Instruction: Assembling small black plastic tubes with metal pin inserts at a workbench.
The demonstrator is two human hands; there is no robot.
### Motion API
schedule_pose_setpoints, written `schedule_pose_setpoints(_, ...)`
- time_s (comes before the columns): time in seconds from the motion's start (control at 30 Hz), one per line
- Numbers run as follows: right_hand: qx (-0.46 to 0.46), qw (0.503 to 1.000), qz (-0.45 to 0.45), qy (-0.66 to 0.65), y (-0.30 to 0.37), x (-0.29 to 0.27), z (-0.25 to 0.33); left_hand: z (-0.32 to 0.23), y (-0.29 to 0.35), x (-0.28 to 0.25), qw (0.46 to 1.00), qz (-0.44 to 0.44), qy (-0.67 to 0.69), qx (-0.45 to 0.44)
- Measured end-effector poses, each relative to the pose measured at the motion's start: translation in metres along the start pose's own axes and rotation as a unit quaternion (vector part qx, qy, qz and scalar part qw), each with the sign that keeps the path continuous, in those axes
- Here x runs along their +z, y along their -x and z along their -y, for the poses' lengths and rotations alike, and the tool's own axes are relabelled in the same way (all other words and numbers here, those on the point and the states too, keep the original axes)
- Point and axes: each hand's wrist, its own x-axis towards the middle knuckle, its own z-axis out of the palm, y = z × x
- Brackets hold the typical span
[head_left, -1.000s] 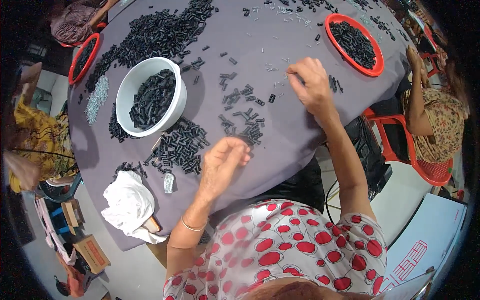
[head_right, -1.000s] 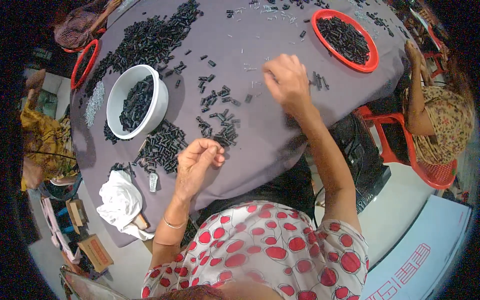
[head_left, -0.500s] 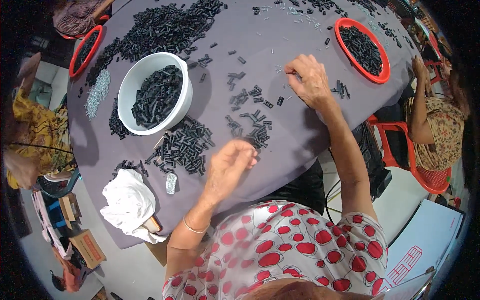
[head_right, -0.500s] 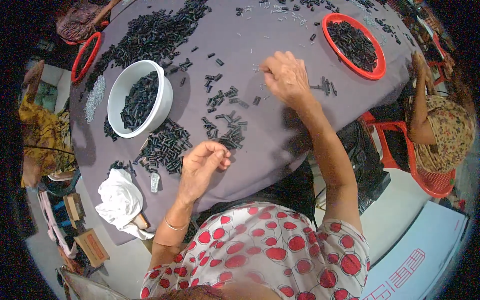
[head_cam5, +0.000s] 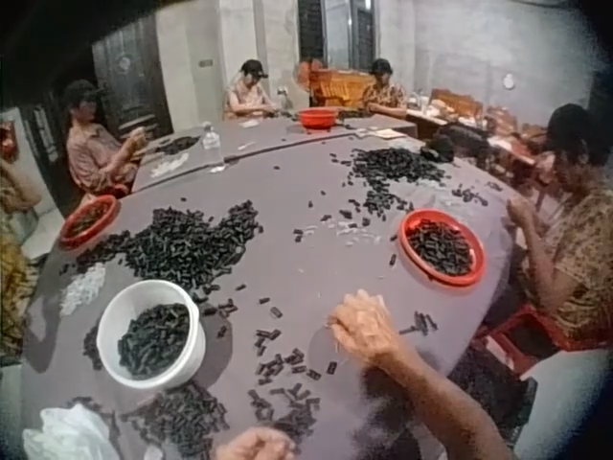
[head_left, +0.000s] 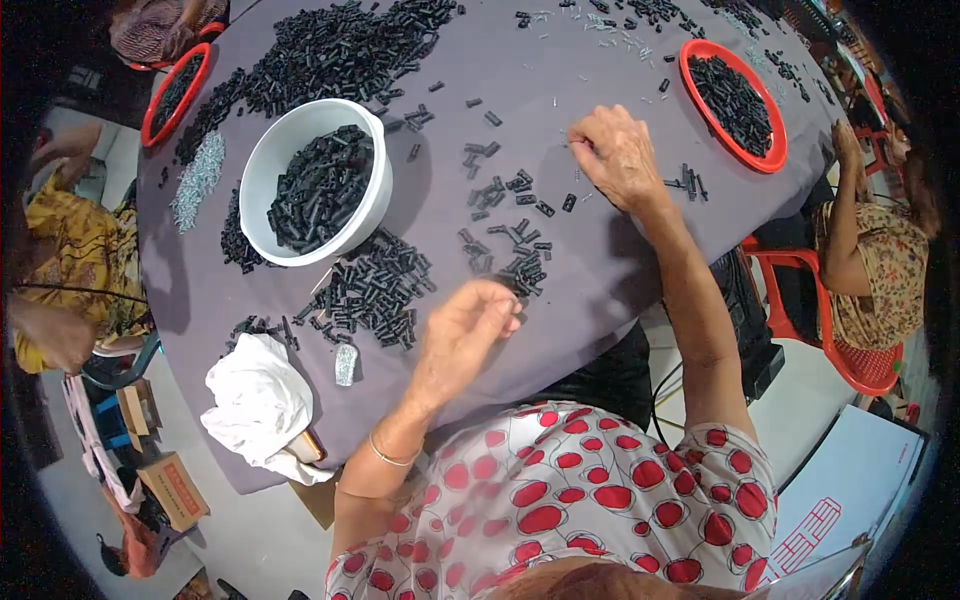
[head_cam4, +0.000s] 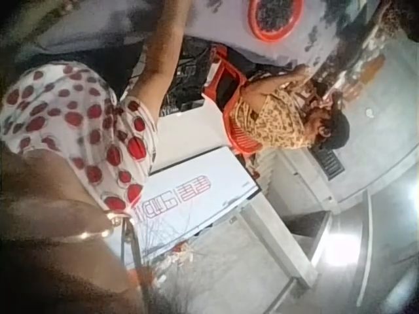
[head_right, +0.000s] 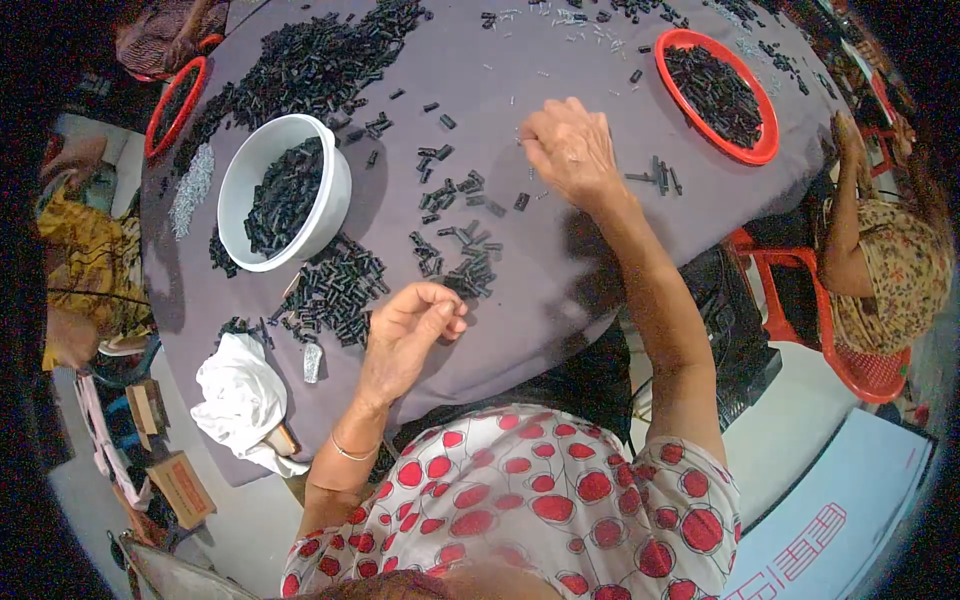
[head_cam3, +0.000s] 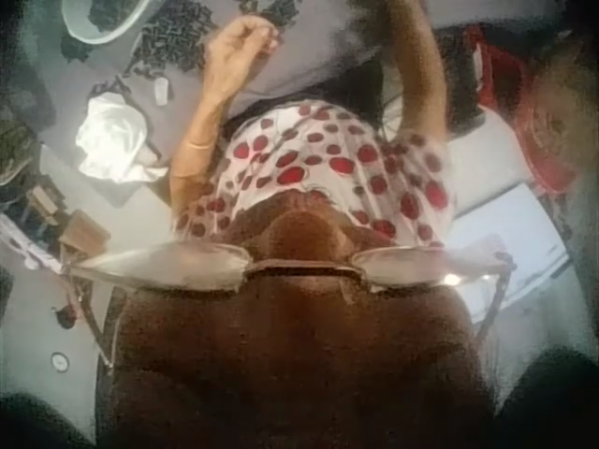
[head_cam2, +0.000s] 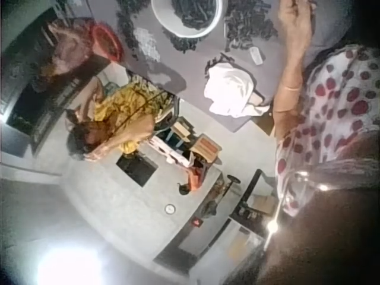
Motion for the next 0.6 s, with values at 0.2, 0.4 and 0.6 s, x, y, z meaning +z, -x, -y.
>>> schedule_pose_setpoints(0.2, -0.012, 0.995, -0.059, -0.077, 0.002, -0.002, 0.0, 0.001, 0.0, 0.0, 1.0, 0.002, 0.011, 0.005)
schedule_pose_setpoints(0.4, 0.006, 0.991, -0.095, -0.094, 0.006, -0.008, 0.0, 0.001, -0.001, 0.0, 1.0, 0.004, 0.002, 0.008)
schedule_pose_setpoints(0.6, 0.02, 0.99, -0.106, -0.087, 0.015, -0.021, -0.02, 0.0, 0.0, 0.0, 1.0, 0.005, -0.003, 0.01)
